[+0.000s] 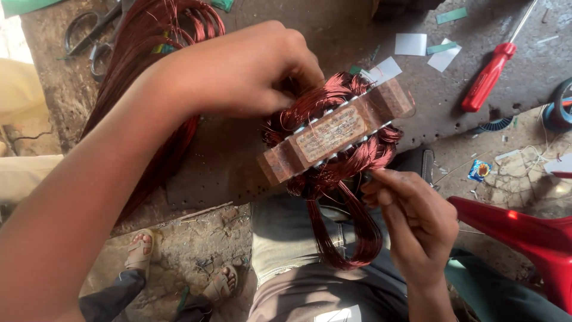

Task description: The recorder is winding and organizing copper coils inside an electric motor stator using their hands and a screwdriver.

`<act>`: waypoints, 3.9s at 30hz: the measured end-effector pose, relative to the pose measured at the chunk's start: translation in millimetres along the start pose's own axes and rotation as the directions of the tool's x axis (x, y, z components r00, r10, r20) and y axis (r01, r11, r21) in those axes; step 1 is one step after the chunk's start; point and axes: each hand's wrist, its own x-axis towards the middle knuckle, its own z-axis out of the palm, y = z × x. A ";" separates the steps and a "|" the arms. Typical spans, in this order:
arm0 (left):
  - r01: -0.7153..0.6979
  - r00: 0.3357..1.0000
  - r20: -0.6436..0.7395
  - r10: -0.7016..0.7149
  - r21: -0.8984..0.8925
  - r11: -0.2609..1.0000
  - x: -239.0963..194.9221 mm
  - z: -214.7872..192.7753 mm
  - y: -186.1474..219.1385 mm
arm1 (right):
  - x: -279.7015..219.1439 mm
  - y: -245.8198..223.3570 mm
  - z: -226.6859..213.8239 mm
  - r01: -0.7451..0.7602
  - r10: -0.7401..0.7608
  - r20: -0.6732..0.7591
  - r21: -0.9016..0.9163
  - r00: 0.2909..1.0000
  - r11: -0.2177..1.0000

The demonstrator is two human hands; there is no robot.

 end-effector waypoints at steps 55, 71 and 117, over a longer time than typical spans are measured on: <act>-0.195 0.725 -0.668 -0.171 -0.437 0.878 -88.1 133.8 149.2 | -35.4 -60.3 -11.5 0.314 -0.223 0.286 -0.328 0.932 0.891; -0.126 0.874 -0.483 0.051 -0.123 0.984 -65.2 32.2 30.5 | 22.7 -40.4 53.5 0.213 -0.270 0.025 -0.687 0.963 0.694; -0.016 0.937 -0.350 0.012 -0.008 1.000 -53.3 29.9 41.4 | 30.3 -33.0 67.1 0.255 -0.284 0.080 -0.711 0.955 0.656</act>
